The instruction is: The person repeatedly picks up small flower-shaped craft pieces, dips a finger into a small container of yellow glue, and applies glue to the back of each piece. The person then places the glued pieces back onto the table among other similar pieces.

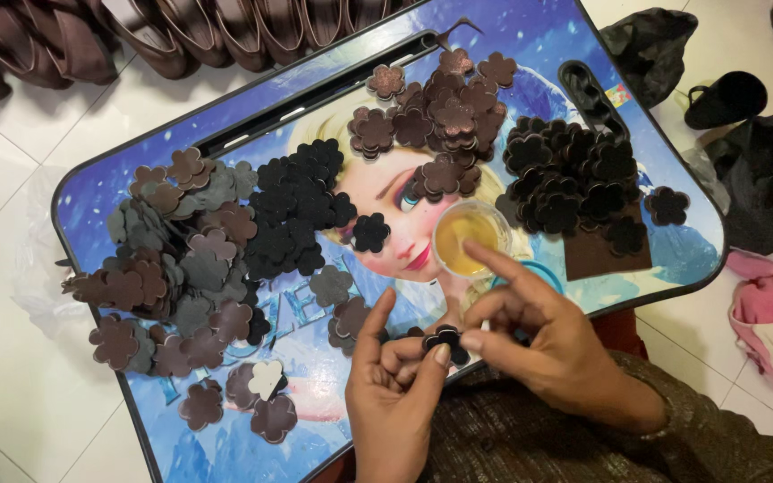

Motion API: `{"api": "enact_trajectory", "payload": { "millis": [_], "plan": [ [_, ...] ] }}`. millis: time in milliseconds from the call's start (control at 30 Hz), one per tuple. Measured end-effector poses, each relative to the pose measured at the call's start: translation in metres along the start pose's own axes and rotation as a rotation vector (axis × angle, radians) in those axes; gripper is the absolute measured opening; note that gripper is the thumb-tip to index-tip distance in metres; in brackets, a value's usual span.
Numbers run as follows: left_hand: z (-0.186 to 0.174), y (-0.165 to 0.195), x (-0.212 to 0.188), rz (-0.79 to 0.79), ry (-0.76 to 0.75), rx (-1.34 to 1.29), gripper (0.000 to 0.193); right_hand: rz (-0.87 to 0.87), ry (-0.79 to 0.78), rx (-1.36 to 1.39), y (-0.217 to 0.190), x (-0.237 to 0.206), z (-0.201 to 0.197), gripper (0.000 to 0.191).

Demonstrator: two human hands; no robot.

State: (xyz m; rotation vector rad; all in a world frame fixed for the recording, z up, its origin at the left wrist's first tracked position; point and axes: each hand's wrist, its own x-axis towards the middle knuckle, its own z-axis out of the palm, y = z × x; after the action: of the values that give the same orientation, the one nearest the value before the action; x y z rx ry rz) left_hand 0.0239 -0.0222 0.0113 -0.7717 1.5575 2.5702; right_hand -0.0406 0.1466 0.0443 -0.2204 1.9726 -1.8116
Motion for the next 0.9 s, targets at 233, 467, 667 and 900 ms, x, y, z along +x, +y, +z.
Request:
{"api": "enact_trajectory", "payload": {
  "millis": [233,467,667,900],
  "plan": [
    [-0.006,-0.004,-0.001,-0.033,0.014,-0.017,0.079,-0.049,0.058,0.075,0.002,0.001,-0.005,0.078],
    [-0.004,-0.009,0.002,0.018,-0.025,-0.028,0.078,-0.024,-0.019,0.033,0.01,0.002,-0.001,0.087],
    [-0.007,-0.007,-0.001,0.038,-0.041,0.001,0.079,-0.002,0.004,-0.031,0.012,0.003,0.007,0.086],
    [-0.01,-0.005,-0.001,0.043,-0.05,0.001,0.081,0.024,0.028,-0.018,0.011,0.003,0.013,0.086]
  ]
}}
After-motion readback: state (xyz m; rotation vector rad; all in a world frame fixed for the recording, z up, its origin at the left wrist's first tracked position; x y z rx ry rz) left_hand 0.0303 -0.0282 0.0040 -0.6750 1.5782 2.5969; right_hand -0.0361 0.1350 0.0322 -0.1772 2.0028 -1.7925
